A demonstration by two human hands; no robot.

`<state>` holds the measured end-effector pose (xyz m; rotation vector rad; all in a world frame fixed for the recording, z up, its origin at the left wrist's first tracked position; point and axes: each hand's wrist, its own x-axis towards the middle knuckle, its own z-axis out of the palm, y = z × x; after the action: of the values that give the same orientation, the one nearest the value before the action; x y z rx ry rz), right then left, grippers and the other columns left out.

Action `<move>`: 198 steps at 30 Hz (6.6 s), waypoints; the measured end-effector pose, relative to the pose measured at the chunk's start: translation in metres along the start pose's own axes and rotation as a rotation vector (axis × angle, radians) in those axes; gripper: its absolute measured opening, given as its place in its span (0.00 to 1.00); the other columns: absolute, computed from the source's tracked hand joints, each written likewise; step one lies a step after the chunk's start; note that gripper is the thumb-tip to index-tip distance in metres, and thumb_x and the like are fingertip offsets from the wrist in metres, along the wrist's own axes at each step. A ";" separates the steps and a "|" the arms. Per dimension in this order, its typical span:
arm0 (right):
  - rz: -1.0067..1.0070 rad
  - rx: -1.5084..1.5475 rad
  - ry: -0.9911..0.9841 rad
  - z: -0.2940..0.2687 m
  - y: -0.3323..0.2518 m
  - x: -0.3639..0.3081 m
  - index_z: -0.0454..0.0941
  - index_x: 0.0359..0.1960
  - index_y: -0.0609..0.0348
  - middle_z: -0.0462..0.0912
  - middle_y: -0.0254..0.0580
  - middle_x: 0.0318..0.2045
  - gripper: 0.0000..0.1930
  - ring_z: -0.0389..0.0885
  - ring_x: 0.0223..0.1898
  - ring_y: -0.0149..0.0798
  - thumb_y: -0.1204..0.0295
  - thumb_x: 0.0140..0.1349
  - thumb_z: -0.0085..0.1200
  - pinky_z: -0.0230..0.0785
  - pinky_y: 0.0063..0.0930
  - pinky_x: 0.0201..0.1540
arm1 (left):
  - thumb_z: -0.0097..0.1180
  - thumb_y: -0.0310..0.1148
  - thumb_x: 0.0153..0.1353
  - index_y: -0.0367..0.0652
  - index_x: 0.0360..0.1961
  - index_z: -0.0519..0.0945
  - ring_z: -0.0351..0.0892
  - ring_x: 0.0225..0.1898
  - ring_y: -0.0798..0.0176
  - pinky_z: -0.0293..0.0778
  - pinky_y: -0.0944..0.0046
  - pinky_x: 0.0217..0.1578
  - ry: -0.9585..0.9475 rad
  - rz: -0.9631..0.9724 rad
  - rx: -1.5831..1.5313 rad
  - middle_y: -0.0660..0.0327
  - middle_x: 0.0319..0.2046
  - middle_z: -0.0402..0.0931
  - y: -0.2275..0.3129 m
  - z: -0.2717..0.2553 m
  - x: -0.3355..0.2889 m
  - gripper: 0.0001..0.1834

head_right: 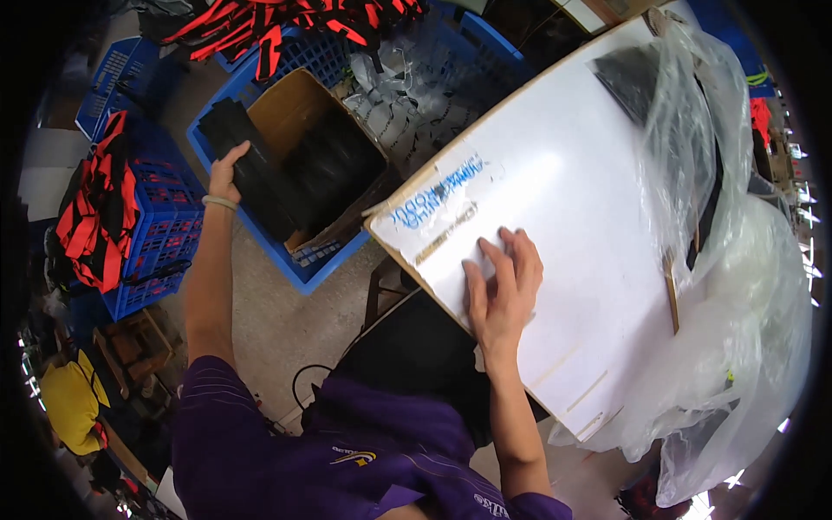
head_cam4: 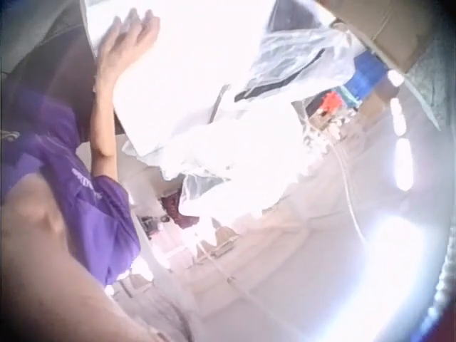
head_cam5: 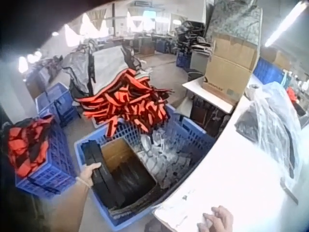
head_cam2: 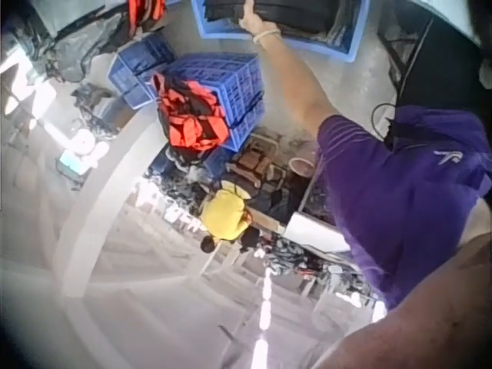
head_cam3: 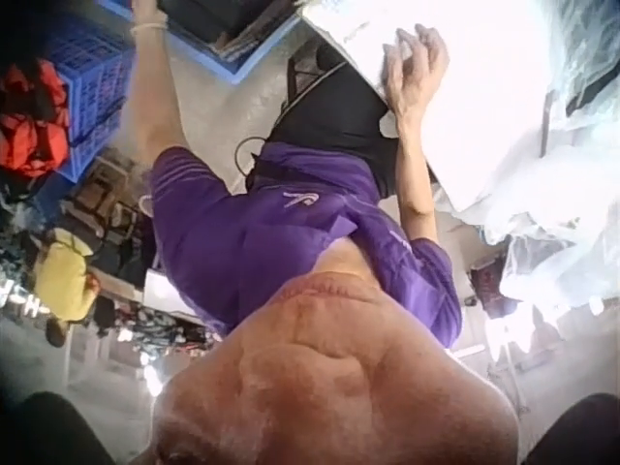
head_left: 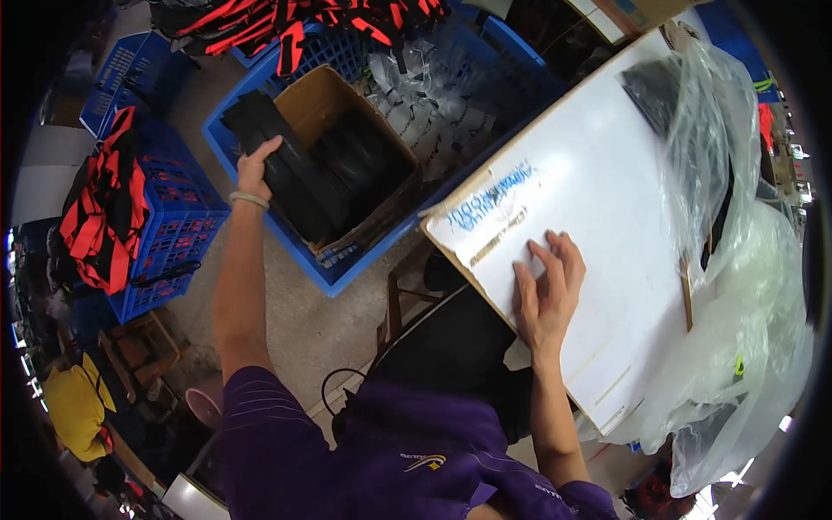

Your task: Handling and organizing black straps and components for the manufacture of life jackets.

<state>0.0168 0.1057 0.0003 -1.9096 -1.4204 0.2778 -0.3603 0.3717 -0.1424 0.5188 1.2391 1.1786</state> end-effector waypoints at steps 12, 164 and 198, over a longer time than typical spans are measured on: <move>0.069 -0.269 -0.176 0.005 0.000 0.015 0.79 0.42 0.60 0.73 0.56 0.51 0.17 0.64 0.60 0.63 0.73 0.48 0.60 0.49 0.62 0.64 | 0.69 0.48 0.49 0.34 0.61 0.66 0.75 0.50 0.53 0.75 0.54 0.46 0.108 -0.412 0.871 0.50 0.51 0.75 -0.271 0.043 0.155 0.44; 1.090 -0.579 0.456 -0.207 0.210 -0.214 0.81 0.27 0.57 0.81 0.51 0.26 0.11 0.81 0.33 0.51 0.67 0.41 0.56 0.74 0.47 0.35 | 0.56 0.33 0.61 0.39 0.37 0.74 0.72 0.24 0.67 0.68 0.69 0.23 -1.967 -0.713 0.465 0.57 0.28 0.76 -0.445 0.522 -0.454 0.08; 1.076 -0.664 0.895 -0.195 0.184 -0.200 0.71 0.42 0.59 0.73 0.47 0.41 0.13 0.71 0.44 0.50 0.74 0.53 0.53 0.59 0.42 0.43 | 0.64 0.25 0.53 0.37 0.70 0.35 0.76 0.41 0.59 0.78 0.66 0.32 -1.941 -0.253 0.200 0.45 0.56 0.63 -0.290 0.489 -0.521 0.54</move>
<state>0.1894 -0.1794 -0.0311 -2.6481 0.2243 -0.5884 0.2586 -0.0655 -0.0002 1.1527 -0.3135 -0.0290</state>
